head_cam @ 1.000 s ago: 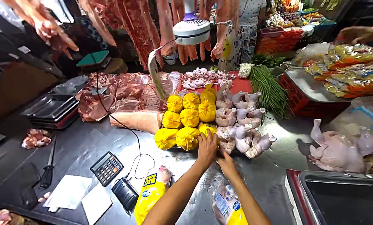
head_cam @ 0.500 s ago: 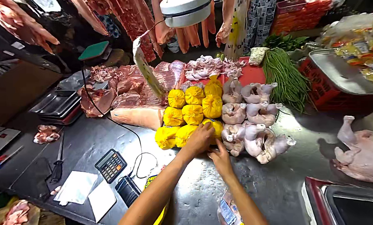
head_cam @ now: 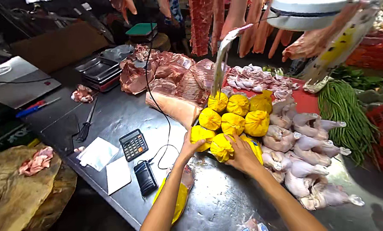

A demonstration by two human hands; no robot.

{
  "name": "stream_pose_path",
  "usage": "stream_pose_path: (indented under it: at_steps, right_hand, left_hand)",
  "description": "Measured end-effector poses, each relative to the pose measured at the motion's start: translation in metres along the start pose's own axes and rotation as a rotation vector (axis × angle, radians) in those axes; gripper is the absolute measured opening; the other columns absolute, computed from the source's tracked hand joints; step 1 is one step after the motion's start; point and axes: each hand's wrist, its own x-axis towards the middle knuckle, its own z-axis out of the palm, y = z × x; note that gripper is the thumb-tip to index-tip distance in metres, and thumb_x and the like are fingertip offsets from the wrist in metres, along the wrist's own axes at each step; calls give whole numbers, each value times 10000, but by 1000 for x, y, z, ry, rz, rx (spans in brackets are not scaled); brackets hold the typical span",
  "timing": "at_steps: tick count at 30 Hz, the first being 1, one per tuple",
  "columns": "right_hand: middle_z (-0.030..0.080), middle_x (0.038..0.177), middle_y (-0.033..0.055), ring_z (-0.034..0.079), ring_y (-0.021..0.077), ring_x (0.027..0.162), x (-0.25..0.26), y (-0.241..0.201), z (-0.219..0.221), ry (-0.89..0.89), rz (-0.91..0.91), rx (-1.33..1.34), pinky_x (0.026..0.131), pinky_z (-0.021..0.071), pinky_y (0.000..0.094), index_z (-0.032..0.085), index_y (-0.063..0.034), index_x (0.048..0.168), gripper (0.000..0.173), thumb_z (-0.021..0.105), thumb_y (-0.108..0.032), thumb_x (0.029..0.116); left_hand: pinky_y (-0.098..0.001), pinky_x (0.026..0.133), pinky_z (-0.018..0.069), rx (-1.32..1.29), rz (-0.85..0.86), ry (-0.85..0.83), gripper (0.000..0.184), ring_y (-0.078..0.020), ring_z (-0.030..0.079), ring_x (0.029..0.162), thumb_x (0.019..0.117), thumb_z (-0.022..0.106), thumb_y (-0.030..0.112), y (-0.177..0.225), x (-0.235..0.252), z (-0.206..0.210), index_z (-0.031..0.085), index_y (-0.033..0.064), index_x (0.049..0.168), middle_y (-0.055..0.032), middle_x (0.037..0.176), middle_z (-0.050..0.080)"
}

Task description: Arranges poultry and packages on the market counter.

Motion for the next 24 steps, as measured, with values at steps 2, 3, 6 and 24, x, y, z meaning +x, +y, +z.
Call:
stream_pose_path:
  at_steps: [2, 3, 6, 24]
  right_hand:
    - [269, 1659, 223, 381, 438, 1463, 12, 2, 2, -13, -31, -3, 1151, 397, 568, 335, -229, 1618, 1071, 924, -324, 729]
    - [327, 1629, 228, 414, 436, 1440, 11, 3, 8, 27, -63, -5, 1123, 436, 560, 402, -196, 1583, 1010, 921, -338, 729]
    - [523, 1480, 239, 549, 432, 1324, 3, 11, 32, 307, -152, 1, 1011, 532, 557, 604, -90, 1380, 805, 919, -364, 691]
    - [419, 1581, 167, 482, 352, 1389, -28, -27, 7, 156, 256, 328, 1103, 464, 505, 518, -153, 1498, 710, 799, -324, 869]
  left_hand:
    - [-484, 1168, 406, 104, 83, 32, 1275, -323, 333, 1504, 657, 926, 370, -9, -1, 2, 167, 146, 1656, -231, 1679, 173]
    - [-462, 1174, 403, 139, 137, 66, 1255, -324, 337, 1500, 641, 939, 321, -14, -1, 4, 212, 124, 1644, -243, 1669, 188]
    - [-432, 1133, 448, 204, 309, 147, 1000, -358, 419, 1435, 697, 894, 198, -22, 4, 15, 410, 60, 1561, -307, 1602, 281]
    - [-650, 1159, 347, 761, 562, -32, 785, -541, 357, 1442, 800, 820, 210, 15, -27, -16, 502, 41, 1497, -339, 1577, 348]
